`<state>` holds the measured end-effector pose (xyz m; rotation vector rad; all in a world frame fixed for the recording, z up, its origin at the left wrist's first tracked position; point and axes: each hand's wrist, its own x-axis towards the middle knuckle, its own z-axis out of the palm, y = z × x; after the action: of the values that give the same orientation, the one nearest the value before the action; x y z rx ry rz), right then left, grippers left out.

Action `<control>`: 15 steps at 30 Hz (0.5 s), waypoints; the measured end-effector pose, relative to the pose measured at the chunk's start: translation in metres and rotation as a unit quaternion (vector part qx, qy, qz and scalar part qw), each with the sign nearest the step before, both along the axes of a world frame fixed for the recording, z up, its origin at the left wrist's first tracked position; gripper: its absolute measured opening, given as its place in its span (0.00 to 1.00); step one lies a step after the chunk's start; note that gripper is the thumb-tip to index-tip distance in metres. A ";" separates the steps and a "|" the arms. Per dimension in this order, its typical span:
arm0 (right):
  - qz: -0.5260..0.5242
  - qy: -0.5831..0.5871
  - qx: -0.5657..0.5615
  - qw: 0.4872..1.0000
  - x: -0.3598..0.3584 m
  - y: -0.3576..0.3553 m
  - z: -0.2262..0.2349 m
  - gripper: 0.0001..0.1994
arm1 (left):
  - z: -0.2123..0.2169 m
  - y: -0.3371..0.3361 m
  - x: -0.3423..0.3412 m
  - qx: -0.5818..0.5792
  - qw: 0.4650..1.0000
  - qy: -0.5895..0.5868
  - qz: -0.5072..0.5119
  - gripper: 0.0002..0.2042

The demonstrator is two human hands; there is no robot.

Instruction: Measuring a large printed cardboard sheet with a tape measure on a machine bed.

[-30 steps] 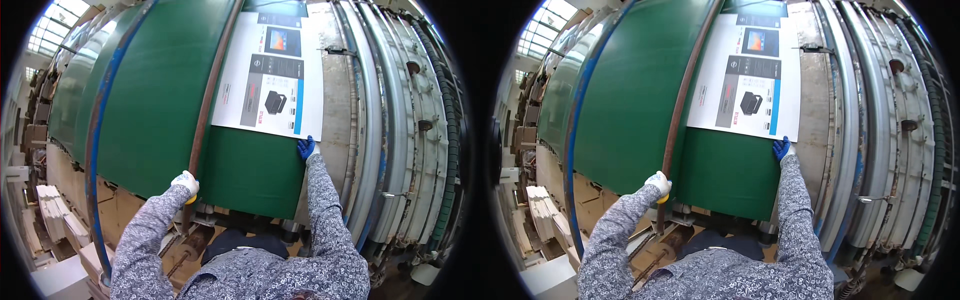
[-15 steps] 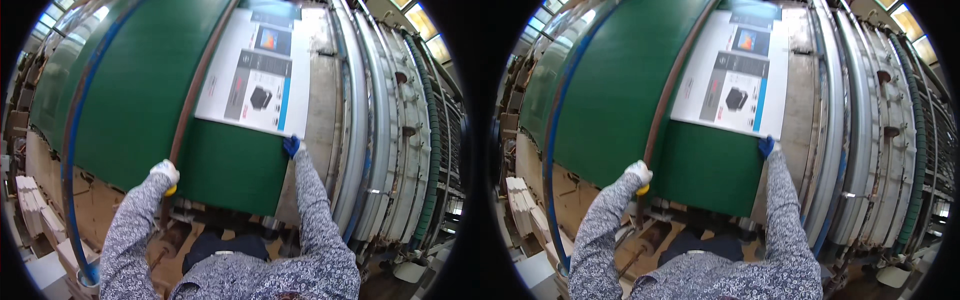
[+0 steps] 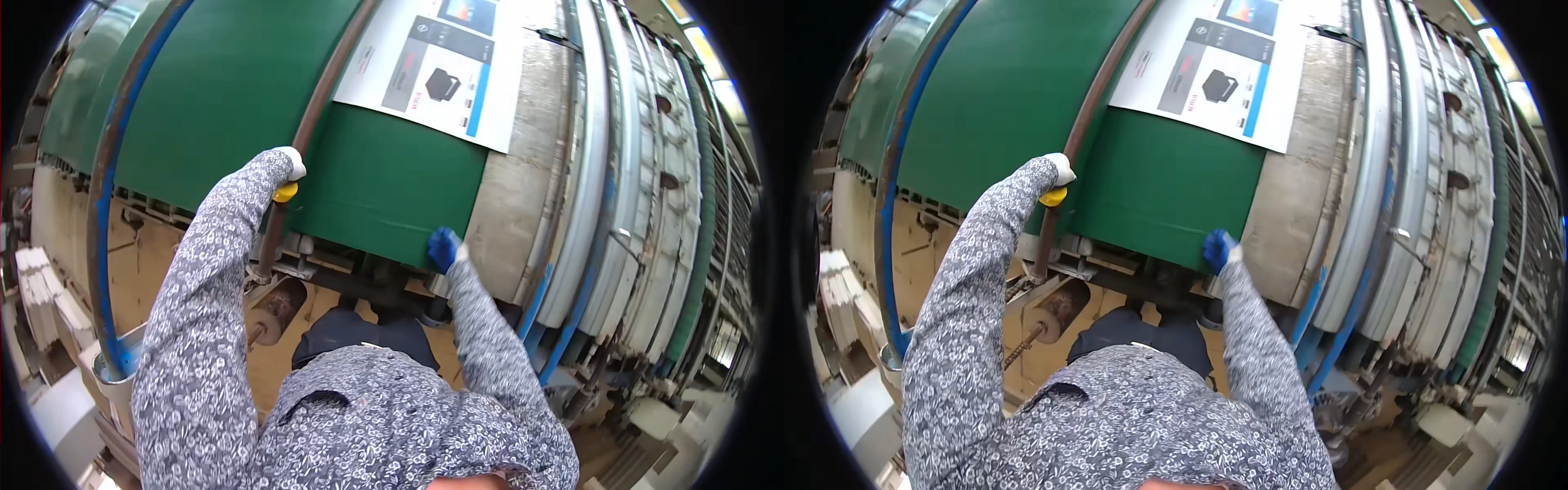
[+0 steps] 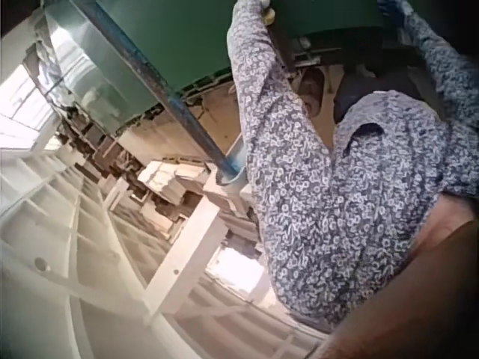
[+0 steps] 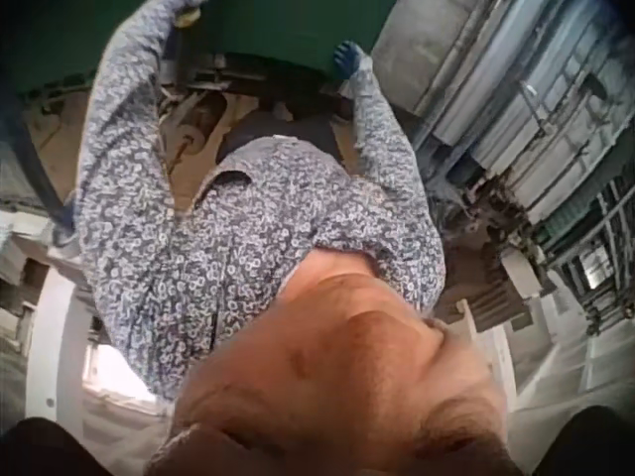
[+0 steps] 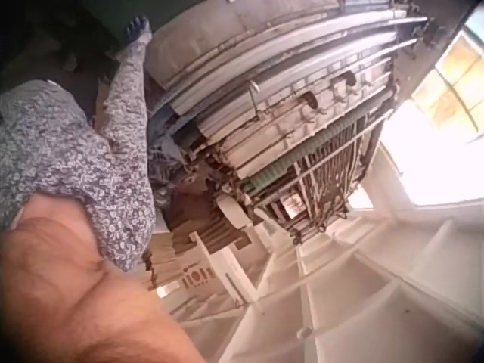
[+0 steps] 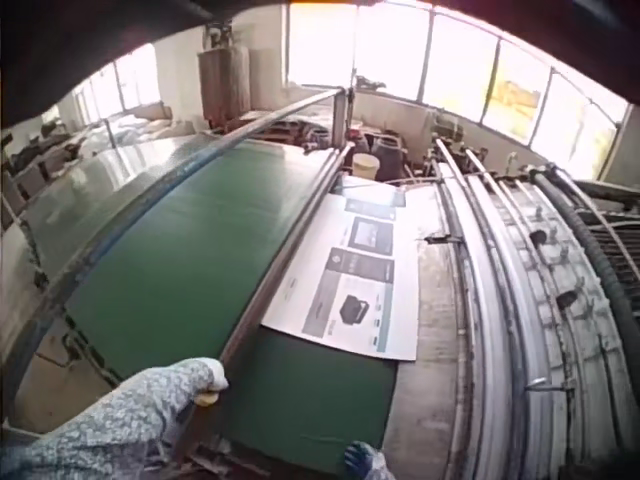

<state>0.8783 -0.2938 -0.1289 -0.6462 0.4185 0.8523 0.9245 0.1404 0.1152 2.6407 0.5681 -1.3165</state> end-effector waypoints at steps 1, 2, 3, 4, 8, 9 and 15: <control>-0.012 0.028 -0.241 0.970 -0.050 0.014 0.017 0.07 | -0.003 0.006 -0.006 0.008 0.999 0.010 -0.032 0.17; 0.006 0.071 -0.331 0.941 -0.092 0.005 0.022 0.08 | -0.001 -0.001 -0.003 0.002 0.999 0.000 -0.055 0.17; -0.045 0.109 -0.345 0.931 -0.136 -0.008 0.029 0.09 | 0.001 -0.006 0.000 -0.011 0.998 -0.004 -0.056 0.17; -0.098 0.154 -0.354 0.917 -0.182 -0.015 0.041 0.10 | 0.001 -0.009 0.000 -0.022 0.998 -0.002 -0.060 0.18; -0.234 0.172 -0.410 0.865 -0.366 -0.088 0.029 0.11 | -0.008 -0.020 0.011 -0.031 0.996 -0.002 -0.086 0.16; -0.234 0.177 -0.385 0.875 -0.385 -0.091 0.037 0.10 | -0.061 0.062 0.008 -0.035 0.998 -0.036 -0.024 0.15; -0.261 0.364 -0.447 0.775 -0.602 -0.119 0.066 0.09 | -0.017 -0.045 -0.024 0.136 0.918 -0.215 -0.304 0.17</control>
<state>0.2762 -0.4127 -0.0631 -0.9802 1.7032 0.2746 0.9009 0.0957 0.0979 3.3601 -0.1695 -0.7220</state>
